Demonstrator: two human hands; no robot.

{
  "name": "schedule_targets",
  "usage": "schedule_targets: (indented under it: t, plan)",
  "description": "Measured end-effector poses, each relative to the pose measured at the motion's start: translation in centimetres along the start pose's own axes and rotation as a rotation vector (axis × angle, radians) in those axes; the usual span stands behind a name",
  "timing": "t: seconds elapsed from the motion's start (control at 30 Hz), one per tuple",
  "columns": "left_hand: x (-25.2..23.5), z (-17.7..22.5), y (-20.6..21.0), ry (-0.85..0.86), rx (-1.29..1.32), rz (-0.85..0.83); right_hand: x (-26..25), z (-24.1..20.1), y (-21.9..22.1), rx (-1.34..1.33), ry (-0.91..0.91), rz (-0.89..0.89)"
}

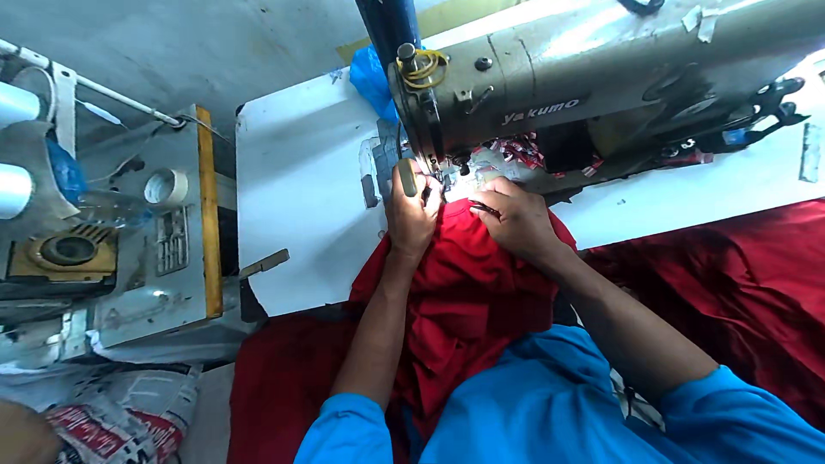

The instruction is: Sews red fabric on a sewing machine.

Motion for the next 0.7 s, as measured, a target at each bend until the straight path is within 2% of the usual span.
schedule_targets:
  t: [0.17, 0.33, 0.47, 0.6, 0.7]
  plan:
    - [-0.8, -0.1, -0.2, -0.055, -0.056, -0.028, 0.1, 0.1, 0.1, -0.005, 0.001, -0.003]
    - [-1.8, -0.1, -0.6, -0.098, -0.177, 0.126, -0.3, 0.6, 0.2, 0.02, 0.017, 0.002]
    - [-1.8, -0.2, -2.0, -0.044, -0.021, 0.053, -1.2, 0.7, 0.4, 0.029, 0.005, -0.046]
    - [2.8, 1.2, -7.3, 0.034, -0.039, 0.125, -1.5, 1.1, 0.7, 0.03, -0.013, -0.081]
    - [6.9, 0.5, -7.0, 0.112, -0.163, 0.049, -1.5, 1.1, 0.8, 0.038, -0.019, -0.083]
Point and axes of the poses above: each hand's wrist, its own x-axis away from the middle knuckle, its own y-axis out of the palm, z = x × y, the point moved 9 cm from there along -x, towards the middle knuckle, and after that the axes turned 14 degrees about -y, right-handed, at the moved point
